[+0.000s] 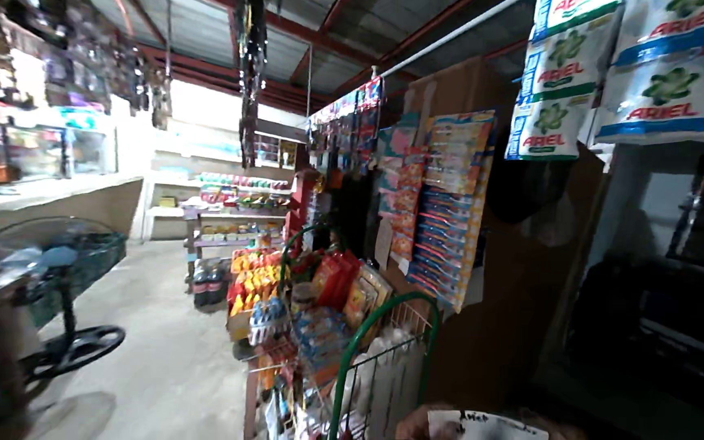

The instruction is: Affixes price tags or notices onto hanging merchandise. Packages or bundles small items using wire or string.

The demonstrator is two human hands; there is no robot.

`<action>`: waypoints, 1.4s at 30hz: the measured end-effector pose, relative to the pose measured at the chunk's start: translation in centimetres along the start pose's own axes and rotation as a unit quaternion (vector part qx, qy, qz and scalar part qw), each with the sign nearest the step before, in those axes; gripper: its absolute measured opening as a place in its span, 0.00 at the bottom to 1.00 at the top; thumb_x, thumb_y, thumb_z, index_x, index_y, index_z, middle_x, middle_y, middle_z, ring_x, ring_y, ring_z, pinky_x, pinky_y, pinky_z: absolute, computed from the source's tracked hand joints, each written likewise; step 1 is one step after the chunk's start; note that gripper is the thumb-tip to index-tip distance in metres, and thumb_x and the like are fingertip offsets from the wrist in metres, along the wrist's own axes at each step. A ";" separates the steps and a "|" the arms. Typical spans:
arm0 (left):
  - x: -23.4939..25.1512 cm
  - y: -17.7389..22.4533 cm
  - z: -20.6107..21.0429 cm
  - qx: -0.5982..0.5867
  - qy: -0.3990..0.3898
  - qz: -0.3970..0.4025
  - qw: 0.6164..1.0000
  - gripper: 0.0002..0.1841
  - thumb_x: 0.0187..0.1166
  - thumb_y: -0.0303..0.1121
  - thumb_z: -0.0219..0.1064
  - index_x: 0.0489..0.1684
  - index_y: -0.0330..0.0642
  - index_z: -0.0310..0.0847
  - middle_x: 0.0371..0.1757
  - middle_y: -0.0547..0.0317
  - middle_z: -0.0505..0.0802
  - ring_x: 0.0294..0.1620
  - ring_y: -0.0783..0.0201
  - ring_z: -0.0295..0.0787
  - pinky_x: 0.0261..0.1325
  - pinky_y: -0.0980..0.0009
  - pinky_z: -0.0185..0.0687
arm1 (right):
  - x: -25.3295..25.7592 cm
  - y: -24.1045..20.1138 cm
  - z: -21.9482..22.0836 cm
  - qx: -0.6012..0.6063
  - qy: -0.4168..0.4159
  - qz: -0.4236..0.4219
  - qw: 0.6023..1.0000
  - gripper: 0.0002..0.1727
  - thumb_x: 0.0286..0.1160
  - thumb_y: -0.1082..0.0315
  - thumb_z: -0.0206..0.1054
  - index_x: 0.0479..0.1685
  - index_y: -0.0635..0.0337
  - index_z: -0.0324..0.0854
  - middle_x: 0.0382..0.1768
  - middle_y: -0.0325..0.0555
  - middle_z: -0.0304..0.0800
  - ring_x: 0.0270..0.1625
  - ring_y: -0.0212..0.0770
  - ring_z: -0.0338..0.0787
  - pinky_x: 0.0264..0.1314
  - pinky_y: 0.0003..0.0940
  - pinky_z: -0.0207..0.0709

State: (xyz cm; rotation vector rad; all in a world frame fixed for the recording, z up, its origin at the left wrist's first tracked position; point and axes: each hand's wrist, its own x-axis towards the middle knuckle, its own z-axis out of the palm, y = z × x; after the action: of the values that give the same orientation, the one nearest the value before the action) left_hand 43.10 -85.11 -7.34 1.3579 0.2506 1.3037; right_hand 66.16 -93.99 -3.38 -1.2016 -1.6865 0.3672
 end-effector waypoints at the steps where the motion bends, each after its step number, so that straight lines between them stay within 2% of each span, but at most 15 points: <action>1: 0.1 -1.6 -0.4 -0.021 0.002 0.007 1.000 0.10 0.78 0.18 0.64 0.52 0.35 0.86 0.40 0.70 0.97 0.40 0.78 0.93 0.51 0.74 0.91 | 0.2 0.4 0.1 -0.025 0.019 0.000 1.000 0.12 0.75 0.72 0.69 0.47 0.76 0.87 0.39 0.38 0.96 0.41 0.16 0.90 0.50 0.18 0.84; 3: 0.2 -2.8 -0.7 -0.035 -0.005 -0.023 0.999 0.10 0.78 0.19 0.64 0.53 0.37 0.85 0.40 0.69 0.97 0.41 0.75 0.95 0.51 0.71 0.92 | 0.6 0.7 0.5 -0.039 0.073 -0.004 0.997 0.06 0.73 0.74 0.70 0.37 0.70 0.89 0.32 0.31 0.94 0.37 0.13 0.88 0.47 0.17 0.84; 5: 0.1 -2.4 -0.4 -0.025 0.018 -0.074 0.997 0.07 0.80 0.20 0.64 0.48 0.35 0.86 0.36 0.67 0.97 0.37 0.74 0.94 0.48 0.71 0.92 | 1.0 0.4 0.7 -0.003 0.079 0.007 0.997 0.04 0.69 0.78 0.70 0.38 0.63 0.89 0.33 0.23 0.95 0.38 0.14 0.90 0.48 0.18 0.87; 10: 0.1 -2.7 -0.2 -0.021 0.093 -0.098 0.991 0.06 0.80 0.20 0.64 0.48 0.32 0.84 0.35 0.63 0.95 0.35 0.72 0.93 0.44 0.72 0.93 | 1.0 -0.3 1.3 -0.001 0.048 0.099 0.994 0.06 0.61 0.78 0.75 0.36 0.64 0.85 0.26 0.27 0.90 0.31 0.17 0.88 0.40 0.19 0.85; 13: -0.3 -3.7 0.0 -0.017 0.126 -0.067 0.990 0.06 0.79 0.20 0.64 0.48 0.31 0.85 0.36 0.63 0.95 0.35 0.73 0.94 0.43 0.72 0.93 | 0.8 0.2 1.4 0.016 0.025 0.131 0.991 0.18 0.56 0.79 0.76 0.49 0.64 0.82 0.29 0.25 0.90 0.31 0.18 0.87 0.39 0.19 0.84; 17: -1.3 -4.9 0.1 0.022 0.116 -0.045 0.992 0.07 0.80 0.21 0.65 0.49 0.29 0.85 0.38 0.62 0.95 0.38 0.74 0.94 0.48 0.72 0.93 | 0.6 2.2 1.8 -0.064 0.098 0.042 0.992 0.16 0.71 0.73 0.69 0.55 0.74 0.87 0.39 0.44 0.94 0.37 0.19 0.87 0.43 0.16 0.82; 20: -2.5 -6.2 -0.2 0.102 0.083 -0.012 0.991 0.08 0.80 0.23 0.66 0.48 0.26 0.86 0.39 0.59 0.95 0.39 0.77 0.93 0.50 0.75 0.91 | 0.8 3.8 1.3 -0.111 0.111 -0.056 0.986 0.20 0.83 0.64 0.60 0.59 0.71 0.87 0.53 0.51 0.91 0.53 0.19 0.85 0.57 0.12 0.77; 24: -3.2 -6.7 -1.1 0.096 0.128 -0.050 0.986 0.09 0.80 0.23 0.66 0.50 0.26 0.85 0.38 0.57 0.95 0.37 0.73 0.94 0.47 0.72 0.93 | 1.0 3.9 1.1 -0.101 0.167 -0.042 0.980 0.19 0.75 0.68 0.68 0.56 0.76 0.86 0.41 0.46 0.90 0.37 0.13 0.79 0.41 0.06 0.72; 27: -3.6 -6.3 -1.8 0.064 0.173 -0.087 0.979 0.09 0.80 0.22 0.65 0.52 0.26 0.83 0.39 0.58 0.95 0.38 0.71 0.95 0.48 0.70 0.94 | 0.2 4.8 1.5 -0.065 0.053 0.071 0.994 0.26 0.66 0.66 0.74 0.63 0.75 0.83 0.41 0.45 0.92 0.35 0.22 0.83 0.39 0.18 0.78; 29: -4.3 -6.6 -2.1 0.053 0.183 -0.097 0.977 0.08 0.79 0.21 0.65 0.51 0.27 0.83 0.39 0.59 0.95 0.38 0.70 0.95 0.47 0.69 0.94 | -0.5 4.9 3.5 -0.041 0.020 0.164 0.985 0.21 0.62 0.70 0.77 0.55 0.74 0.85 0.37 0.46 0.91 0.35 0.30 0.87 0.42 0.29 0.84; 32: -6.0 -7.8 -2.6 0.054 0.188 -0.114 0.974 0.09 0.79 0.21 0.65 0.53 0.27 0.83 0.39 0.58 0.95 0.39 0.70 0.95 0.47 0.69 0.94 | -1.8 6.1 6.5 -0.024 0.046 0.205 0.977 0.11 0.63 0.75 0.76 0.41 0.73 0.86 0.30 0.42 0.90 0.33 0.24 0.87 0.43 0.23 0.83; 33: -6.7 -8.3 -2.9 0.062 0.191 -0.123 0.972 0.10 0.80 0.22 0.65 0.55 0.27 0.82 0.40 0.58 0.95 0.39 0.71 0.94 0.48 0.69 0.93 | -2.3 6.6 7.2 -0.017 0.045 0.208 0.977 0.11 0.63 0.76 0.75 0.42 0.74 0.86 0.30 0.43 0.90 0.33 0.24 0.87 0.43 0.21 0.83; 36: -9.2 -9.3 -3.5 0.091 0.207 -0.178 0.958 0.14 0.83 0.22 0.61 0.63 0.22 0.77 0.44 0.52 0.94 0.39 0.69 0.94 0.47 0.68 0.94 | -4.2 7.1 8.4 0.006 -0.046 0.254 0.966 0.25 0.63 0.79 0.75 0.62 0.80 0.80 0.34 0.51 0.90 0.35 0.32 0.87 0.46 0.31 0.83; 37: -9.9 -9.4 -3.5 0.094 0.218 -0.204 0.950 0.14 0.85 0.22 0.59 0.63 0.22 0.76 0.44 0.51 0.93 0.38 0.69 0.93 0.46 0.69 0.93 | -5.0 7.5 8.9 0.008 -0.069 0.273 0.959 0.26 0.64 0.78 0.76 0.63 0.79 0.79 0.34 0.52 0.90 0.36 0.34 0.88 0.48 0.34 0.84; 42: -13.5 -10.5 -2.4 0.068 0.178 -0.315 0.930 0.16 0.86 0.21 0.58 0.68 0.20 0.71 0.50 0.44 0.91 0.45 0.63 0.94 0.53 0.65 0.92 | -8.6 10.6 11.9 -0.072 0.038 0.267 0.960 0.14 0.71 0.74 0.73 0.48 0.79 0.85 0.33 0.60 0.91 0.35 0.46 0.90 0.45 0.44 0.86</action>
State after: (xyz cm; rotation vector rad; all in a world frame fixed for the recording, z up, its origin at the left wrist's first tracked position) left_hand 41.95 -91.05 -23.46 1.0117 0.9623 0.9779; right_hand 61.96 -92.93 -20.97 -1.7589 -1.3208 0.5223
